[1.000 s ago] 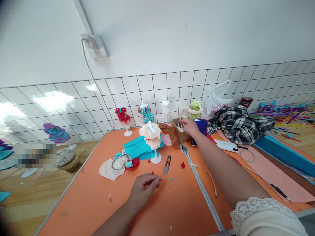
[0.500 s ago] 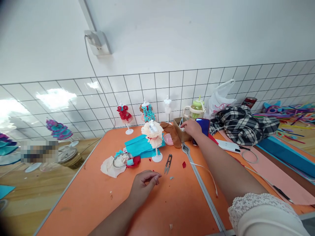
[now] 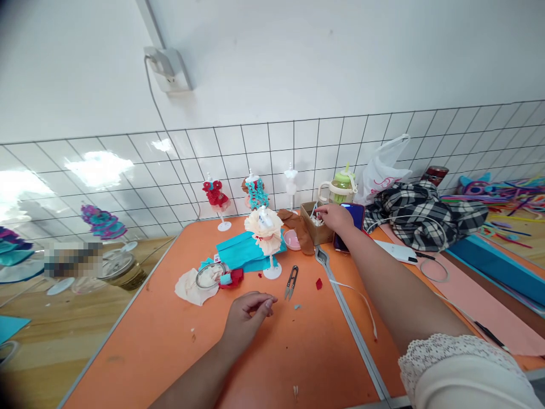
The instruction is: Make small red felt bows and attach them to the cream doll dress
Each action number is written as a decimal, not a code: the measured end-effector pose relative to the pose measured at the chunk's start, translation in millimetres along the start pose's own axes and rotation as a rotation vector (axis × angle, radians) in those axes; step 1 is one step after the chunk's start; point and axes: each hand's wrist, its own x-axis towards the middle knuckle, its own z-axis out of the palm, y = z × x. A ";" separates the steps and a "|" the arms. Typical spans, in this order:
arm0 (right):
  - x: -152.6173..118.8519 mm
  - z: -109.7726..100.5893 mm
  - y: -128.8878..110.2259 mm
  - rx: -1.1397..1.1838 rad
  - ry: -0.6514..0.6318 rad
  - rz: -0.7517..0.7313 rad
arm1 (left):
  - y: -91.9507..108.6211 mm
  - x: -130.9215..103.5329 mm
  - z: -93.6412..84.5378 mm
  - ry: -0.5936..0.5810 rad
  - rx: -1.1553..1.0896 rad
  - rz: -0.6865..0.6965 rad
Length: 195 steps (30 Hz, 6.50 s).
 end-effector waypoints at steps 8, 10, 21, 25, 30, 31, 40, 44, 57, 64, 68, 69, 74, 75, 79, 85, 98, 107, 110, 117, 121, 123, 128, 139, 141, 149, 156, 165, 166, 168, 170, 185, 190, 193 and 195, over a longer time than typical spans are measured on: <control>-2.2 -0.5 -0.1 -0.002 0.117 -0.002 | -1.4 0.4 1.1 0.011 -0.008 -0.009; -3.4 0.0 -1.5 -0.006 0.127 0.009 | -2.5 0.3 1.7 0.009 -0.004 -0.003; -14.1 -14.1 -33.7 0.142 0.325 -0.003 | -4.2 0.3 0.5 0.014 0.064 0.054; -79.1 -12.9 -75.8 0.524 0.327 -0.154 | -4.3 1.1 -0.8 0.064 0.031 0.055; -155.8 23.0 -112.5 0.736 -0.131 -0.284 | -4.3 1.2 -1.5 0.082 0.003 0.054; -162.8 31.3 -114.2 0.789 -0.208 -0.278 | -4.4 1.4 -1.9 0.080 0.002 0.054; -173.3 68.9 -102.9 1.049 -0.468 -0.065 | -7.8 6.1 -2.7 0.070 0.037 0.054; -174.7 74.2 -100.6 1.111 -0.504 -0.034 | -9.8 7.9 -0.8 0.054 0.061 0.042; -179.2 73.2 -104.0 0.496 -0.011 -0.430 | -15.7 12.6 -0.6 -0.004 -0.038 -0.094; -177.9 72.8 -103.3 0.593 -0.147 -0.341 | -18.0 12.7 -4.6 -0.087 0.118 -0.045; -174.8 75.6 -100.2 0.868 -0.365 -0.156 | -14.6 13.2 -8.9 -0.109 0.239 0.018; -174.5 76.5 -99.6 0.943 -0.407 -0.109 | -13.2 13.3 -9.3 -0.110 0.253 0.029; -174.3 79.2 -97.9 1.345 -0.569 0.130 | -8.1 17.1 -17.4 -0.040 0.241 0.042; -174.0 79.1 -97.2 1.374 -0.558 0.159 | -8.8 18.9 -21.3 -0.006 0.258 0.025; -173.0 77.1 -92.8 1.347 -0.521 0.154 | -19.3 26.5 -38.1 0.027 0.446 -0.121; -179.1 89.4 -94.9 0.867 -0.407 -0.189 | -37.9 26.7 -32.1 -0.094 0.676 -0.223; -180.8 118.5 -108.3 0.519 -0.265 -0.261 | -38.3 23.8 -20.6 -0.094 0.614 -0.143; -188.2 106.7 -107.2 0.672 -0.198 -0.283 | -36.9 24.4 -28.0 -0.176 0.369 -0.216; -188.0 106.7 -106.9 0.709 -0.210 -0.291 | -32.4 24.2 -27.7 -0.154 0.359 -0.236; -187.3 106.2 -111.9 1.101 -0.409 -0.011 | -21.6 24.9 -25.3 -0.138 0.291 -0.245; -184.4 101.7 -108.4 1.223 -0.558 0.071 | -19.8 24.9 -26.9 -0.187 0.259 -0.274; -182.4 99.3 -104.1 1.191 -0.599 0.051 | -19.9 24.0 -28.1 -0.235 0.244 -0.268; -180.8 96.0 -96.1 1.065 -0.678 -0.029 | -19.0 22.3 -30.6 -0.367 0.192 -0.202; -183.8 94.4 -103.3 1.141 -0.621 0.107 | -12.7 23.4 -30.0 -0.214 0.292 -0.190; -182.9 96.1 -100.3 1.106 -0.647 0.074 | -12.0 22.2 -29.3 -0.227 0.349 -0.127; -182.0 95.6 -99.0 0.961 -0.377 -0.141 | -12.3 23.9 -26.5 -0.164 0.220 -0.212; -187.8 81.1 -101.1 0.631 0.107 -0.660 | -3.9 25.8 -34.7 -0.138 -0.205 -0.410; -186.6 89.8 -100.5 0.472 0.234 -0.751 | -6.2 22.6 -35.9 -0.201 -0.414 -0.474; -186.7 89.7 -100.4 0.459 0.228 -0.741 | -6.5 22.5 -35.9 -0.202 -0.414 -0.469; -187.1 89.1 -100.2 0.429 0.208 -0.716 | -7.1 22.2 -36.0 -0.201 -0.402 -0.462; -187.6 88.2 -100.2 0.404 0.185 -0.706 | -8.0 21.9 -36.2 -0.199 -0.381 -0.460; -180.3 85.3 -96.6 0.424 0.001 -0.611 | -0.9 19.5 -31.5 -0.075 0.081 -0.153; -180.9 83.2 -100.0 0.462 -0.043 -0.500 | -3.5 18.2 -29.9 -0.051 0.445 0.174; -183.1 81.0 -102.5 0.482 -0.049 -0.476 | -9.6 18.7 -28.1 0.005 0.544 0.255; -184.2 80.9 -103.4 0.486 -0.062 -0.473 | -12.5 19.0 -27.8 0.034 0.564 0.275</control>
